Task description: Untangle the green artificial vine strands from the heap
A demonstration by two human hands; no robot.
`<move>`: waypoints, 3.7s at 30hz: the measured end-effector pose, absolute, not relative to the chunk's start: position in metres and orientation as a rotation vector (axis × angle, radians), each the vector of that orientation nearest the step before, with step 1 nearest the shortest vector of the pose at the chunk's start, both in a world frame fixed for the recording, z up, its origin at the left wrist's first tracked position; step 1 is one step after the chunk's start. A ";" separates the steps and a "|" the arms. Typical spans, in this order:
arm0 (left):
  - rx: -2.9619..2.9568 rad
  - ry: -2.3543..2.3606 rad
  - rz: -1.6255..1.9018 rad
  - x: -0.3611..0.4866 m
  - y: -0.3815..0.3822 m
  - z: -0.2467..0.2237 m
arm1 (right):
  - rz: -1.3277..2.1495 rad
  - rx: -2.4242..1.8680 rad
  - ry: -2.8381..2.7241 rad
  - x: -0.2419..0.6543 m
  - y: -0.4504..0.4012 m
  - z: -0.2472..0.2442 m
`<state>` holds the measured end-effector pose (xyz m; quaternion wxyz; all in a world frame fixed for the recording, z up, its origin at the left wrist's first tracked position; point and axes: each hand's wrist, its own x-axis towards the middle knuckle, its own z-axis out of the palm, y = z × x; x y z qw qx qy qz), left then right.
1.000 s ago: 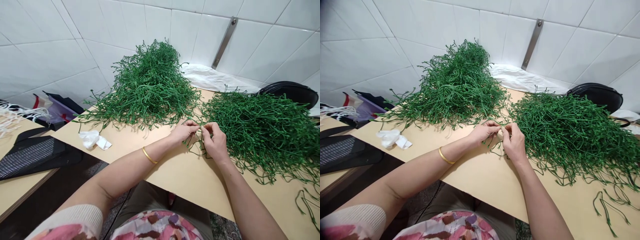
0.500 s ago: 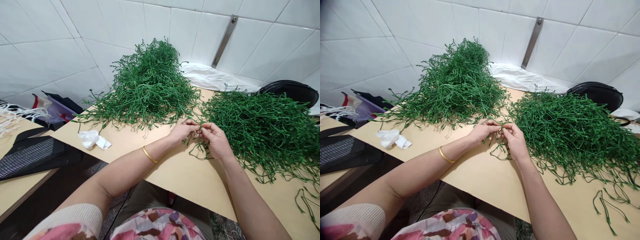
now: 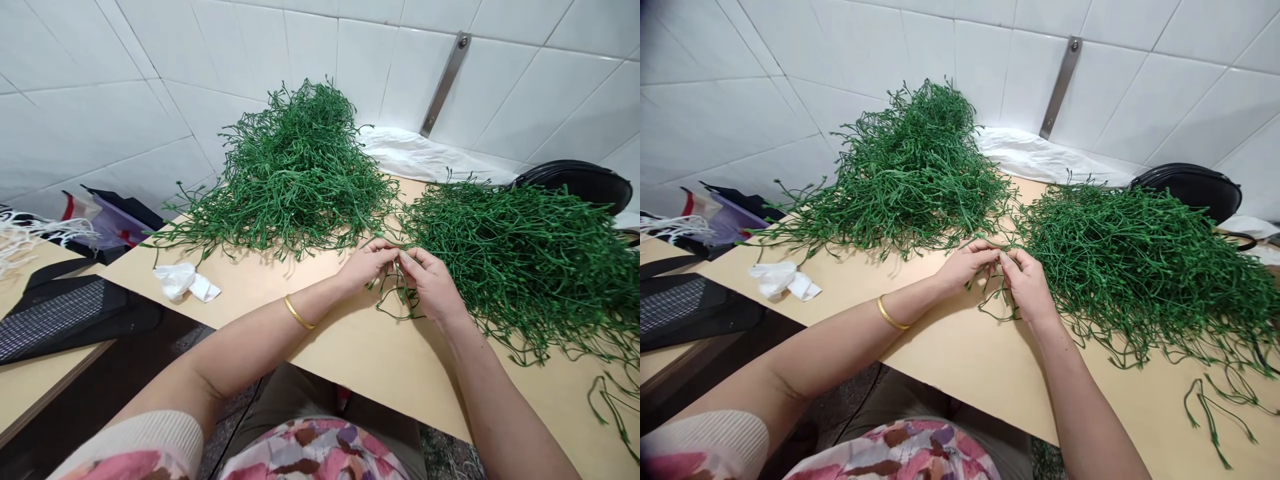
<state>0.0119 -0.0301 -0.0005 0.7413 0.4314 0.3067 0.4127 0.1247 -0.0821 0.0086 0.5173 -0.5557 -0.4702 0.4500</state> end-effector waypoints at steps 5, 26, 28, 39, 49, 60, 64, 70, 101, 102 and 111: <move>0.905 0.576 0.820 0.013 -0.028 -0.004 | 0.717 -1.484 -1.462 0.129 -0.080 0.005; 0.929 0.575 0.915 0.016 -0.024 -0.013 | 0.081 -1.831 -1.925 0.116 -0.085 0.012; 1.025 0.602 0.918 0.015 -0.023 -0.012 | 0.180 -1.793 -1.925 0.119 -0.085 0.014; 1.845 0.855 0.846 0.004 -0.022 0.001 | -0.043 -1.770 -2.036 0.122 -0.087 0.011; 1.289 0.630 0.693 0.007 -0.019 -0.003 | 0.028 -1.732 -2.015 0.126 -0.086 0.010; 1.245 0.447 0.559 0.005 -0.024 0.002 | 0.832 -1.227 -1.848 0.142 -0.086 0.022; 1.040 0.343 0.518 0.005 -0.032 0.009 | 0.997 -1.069 -1.627 0.144 -0.090 0.021; 0.690 0.398 0.706 0.000 -0.014 0.011 | 0.881 -1.113 -1.692 0.134 -0.102 0.030; 0.808 0.492 0.670 0.014 -0.029 -0.005 | 0.902 -1.350 -1.433 0.120 -0.082 0.001; 0.832 0.488 0.673 0.014 -0.029 -0.005 | 0.933 -1.329 -1.405 0.120 -0.082 0.001; 0.827 0.470 0.717 0.013 -0.031 -0.001 | 0.923 -1.334 -1.357 0.123 -0.082 0.000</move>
